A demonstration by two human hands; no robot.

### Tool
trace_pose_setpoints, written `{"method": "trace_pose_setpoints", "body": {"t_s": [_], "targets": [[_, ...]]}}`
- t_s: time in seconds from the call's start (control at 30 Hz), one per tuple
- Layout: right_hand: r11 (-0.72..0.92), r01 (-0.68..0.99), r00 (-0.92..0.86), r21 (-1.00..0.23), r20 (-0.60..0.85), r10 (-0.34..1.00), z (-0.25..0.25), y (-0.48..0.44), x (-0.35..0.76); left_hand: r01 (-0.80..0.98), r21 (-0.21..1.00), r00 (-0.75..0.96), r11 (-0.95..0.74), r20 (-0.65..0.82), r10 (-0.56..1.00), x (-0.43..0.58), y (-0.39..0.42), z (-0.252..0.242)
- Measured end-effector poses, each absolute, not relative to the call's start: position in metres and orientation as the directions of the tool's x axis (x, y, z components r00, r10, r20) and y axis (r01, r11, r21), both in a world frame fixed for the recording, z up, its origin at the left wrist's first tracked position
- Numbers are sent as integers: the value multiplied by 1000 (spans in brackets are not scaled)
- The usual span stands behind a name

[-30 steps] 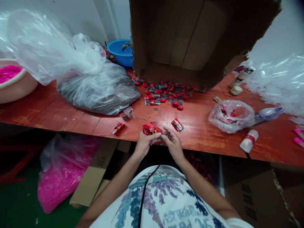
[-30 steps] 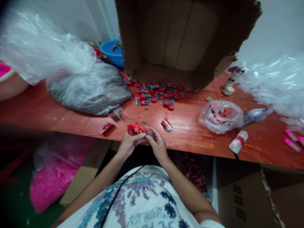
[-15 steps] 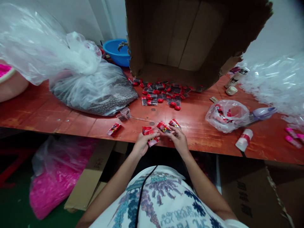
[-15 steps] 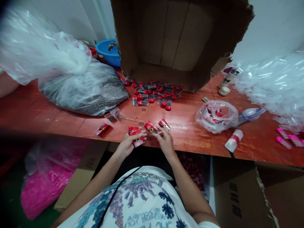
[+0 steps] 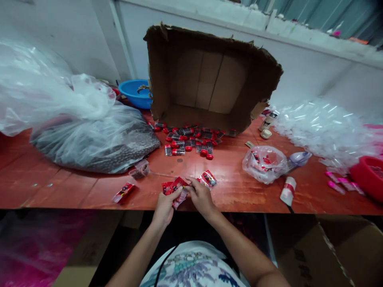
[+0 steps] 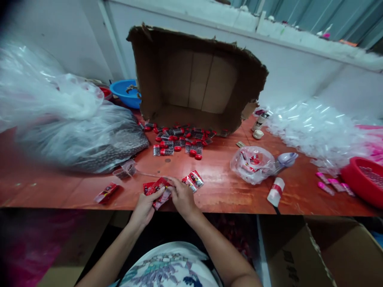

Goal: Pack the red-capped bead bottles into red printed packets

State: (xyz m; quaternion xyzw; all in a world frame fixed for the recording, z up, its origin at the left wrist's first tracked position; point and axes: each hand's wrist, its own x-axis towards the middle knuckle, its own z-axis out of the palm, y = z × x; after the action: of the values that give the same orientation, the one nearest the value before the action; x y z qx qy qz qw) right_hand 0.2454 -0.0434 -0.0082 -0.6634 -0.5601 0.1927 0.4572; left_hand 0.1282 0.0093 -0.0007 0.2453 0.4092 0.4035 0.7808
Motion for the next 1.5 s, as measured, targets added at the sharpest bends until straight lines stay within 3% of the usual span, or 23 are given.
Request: {"method": "trace_pose_setpoints", "body": {"t_s": [0.17,0.4,0.63,1.07,1.17,1.23,1.33,1.5], "targets": [[134,789,37,-599,263,964,3,-32,263,-428,726,299,539,-449,842,123,16,-2],[270,890,-193,-367,232,953,9,-15,293,-475,625,345,620,-516,784,136,20,9],[-47,969,110,-241,254,961,-5,20,394,-508,616,249,602,-564,787,143,22,11],[6,986,6,-165,71,997,-22,-21,422,-549,552,212,628,-635,743,145,21,14],[-83,956,134,-282,166,977,-14,-39,401,-581,530,245,617,-609,754,144,21,14],[-110,850,263,-515,234,936,-7,-53,374,-589,507,281,629,-602,748,142,20,14],[-32,527,367,-849,194,910,3,-74,323,-583,481,300,655,-622,723,142,19,13],[-40,239,402,-970,62,913,9,-88,257,-604,499,256,621,-617,744,147,14,15]]}}
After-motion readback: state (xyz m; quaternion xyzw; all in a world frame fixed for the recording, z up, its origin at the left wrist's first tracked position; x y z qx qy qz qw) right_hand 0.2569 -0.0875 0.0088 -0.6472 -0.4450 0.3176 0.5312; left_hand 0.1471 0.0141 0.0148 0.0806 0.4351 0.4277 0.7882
